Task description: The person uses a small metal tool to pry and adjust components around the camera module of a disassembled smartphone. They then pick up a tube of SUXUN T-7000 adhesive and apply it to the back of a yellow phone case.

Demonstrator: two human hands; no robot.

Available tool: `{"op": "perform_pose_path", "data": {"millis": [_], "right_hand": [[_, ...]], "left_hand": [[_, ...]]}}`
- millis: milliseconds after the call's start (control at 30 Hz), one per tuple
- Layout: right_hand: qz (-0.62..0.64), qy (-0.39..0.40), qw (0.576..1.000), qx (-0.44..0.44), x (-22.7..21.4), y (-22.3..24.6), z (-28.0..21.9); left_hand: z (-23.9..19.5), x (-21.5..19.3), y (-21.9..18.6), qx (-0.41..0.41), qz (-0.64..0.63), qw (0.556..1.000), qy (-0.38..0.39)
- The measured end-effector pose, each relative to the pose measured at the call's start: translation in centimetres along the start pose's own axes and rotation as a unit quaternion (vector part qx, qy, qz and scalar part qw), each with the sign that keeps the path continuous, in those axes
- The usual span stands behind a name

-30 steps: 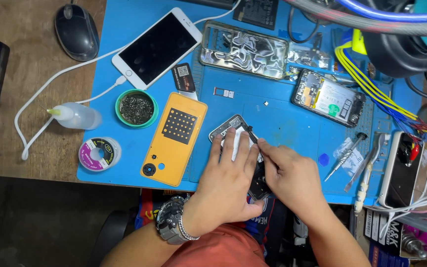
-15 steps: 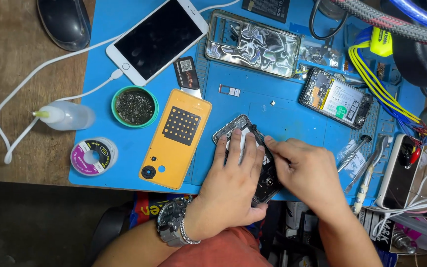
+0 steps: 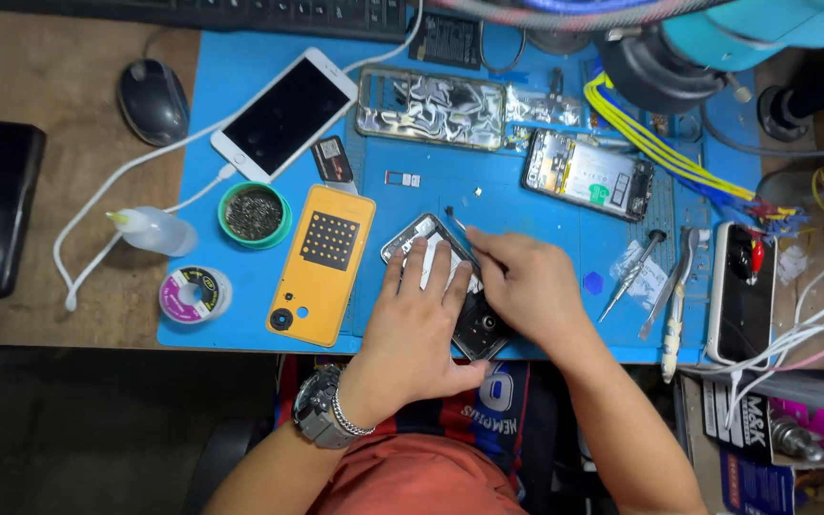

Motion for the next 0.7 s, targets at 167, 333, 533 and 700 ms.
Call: {"op": "perform_pose_path", "data": {"millis": [167,333,533,700], "right_hand": [[-0.03,0.057,0.998,0.023,-1.1,0.9,-1.2],[-0.048,0.089,0.994,0.04,-1.4,1.5,-0.8],[-0.076,0.116,0.99,0.036,-0.8,1.9,0.1],[-0.047,0.115,0.991,0.043,-1.5,1.9,0.0]], "left_hand": [[0.1,0.0,-0.1,-0.01,0.001,1.0,0.016],[0.4,0.0,0.0,-0.017,-0.006,0.999,0.034],[0.4,0.0,0.1,-0.016,-0.012,0.999,0.042],[0.4,-0.1,0.1,-0.009,-0.007,0.999,0.036]]}}
Point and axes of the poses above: each hand's wrist, its own z-axis towards the middle knuckle, its own x-axis out of the palm, y = z × x, the point moved 6 cm from there along z, towards the middle knuckle, and after that the axes turned 7 degrees about -y, right-handed, at the moved point
